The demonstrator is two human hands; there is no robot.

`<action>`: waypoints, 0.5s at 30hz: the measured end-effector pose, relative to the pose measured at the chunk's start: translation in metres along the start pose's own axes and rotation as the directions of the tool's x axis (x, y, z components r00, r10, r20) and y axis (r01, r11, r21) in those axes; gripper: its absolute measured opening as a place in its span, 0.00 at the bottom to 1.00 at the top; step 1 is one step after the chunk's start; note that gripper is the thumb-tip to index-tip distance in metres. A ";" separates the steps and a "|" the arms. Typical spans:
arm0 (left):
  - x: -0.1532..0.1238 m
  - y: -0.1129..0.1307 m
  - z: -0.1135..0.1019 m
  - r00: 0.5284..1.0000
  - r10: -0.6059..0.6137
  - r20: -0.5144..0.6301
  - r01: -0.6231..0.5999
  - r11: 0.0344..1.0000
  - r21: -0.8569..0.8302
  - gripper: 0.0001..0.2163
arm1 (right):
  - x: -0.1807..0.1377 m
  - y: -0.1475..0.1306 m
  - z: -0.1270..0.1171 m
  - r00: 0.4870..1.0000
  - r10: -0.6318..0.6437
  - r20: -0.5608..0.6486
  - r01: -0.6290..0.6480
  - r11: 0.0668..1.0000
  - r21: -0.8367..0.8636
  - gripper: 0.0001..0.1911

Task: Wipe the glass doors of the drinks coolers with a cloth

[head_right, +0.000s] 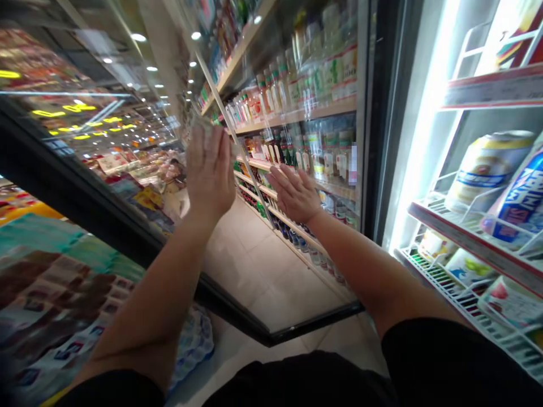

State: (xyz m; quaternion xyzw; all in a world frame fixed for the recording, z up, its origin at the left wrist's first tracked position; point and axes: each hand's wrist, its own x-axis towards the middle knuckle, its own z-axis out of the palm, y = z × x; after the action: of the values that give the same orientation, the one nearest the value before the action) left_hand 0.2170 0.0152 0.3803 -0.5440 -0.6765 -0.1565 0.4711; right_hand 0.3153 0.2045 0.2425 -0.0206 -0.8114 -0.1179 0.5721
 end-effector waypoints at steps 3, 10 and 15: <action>0.016 -0.003 -0.007 0.995 -0.091 -0.033 0.091 0.996 -0.001 0.26 | 0.000 0.000 0.000 0.998 0.029 0.060 -0.032 0.999 0.041 0.36; -0.086 0.026 0.035 0.984 0.170 0.045 -0.173 0.981 0.088 0.24 | 0.000 -0.001 0.000 0.999 -0.013 -0.040 0.012 1.000 -0.005 0.35; -0.052 -0.017 -0.006 0.993 -0.029 -0.111 0.037 0.997 0.070 0.25 | 0.000 -0.001 -0.001 0.999 -0.020 -0.046 0.021 1.000 0.010 0.34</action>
State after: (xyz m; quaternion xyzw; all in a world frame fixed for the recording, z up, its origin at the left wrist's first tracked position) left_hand 0.2027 -0.0254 0.3467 -0.5058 -0.6637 -0.1695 0.5243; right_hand 0.3162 0.2033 0.2423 -0.0066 -0.7988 -0.1199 0.5895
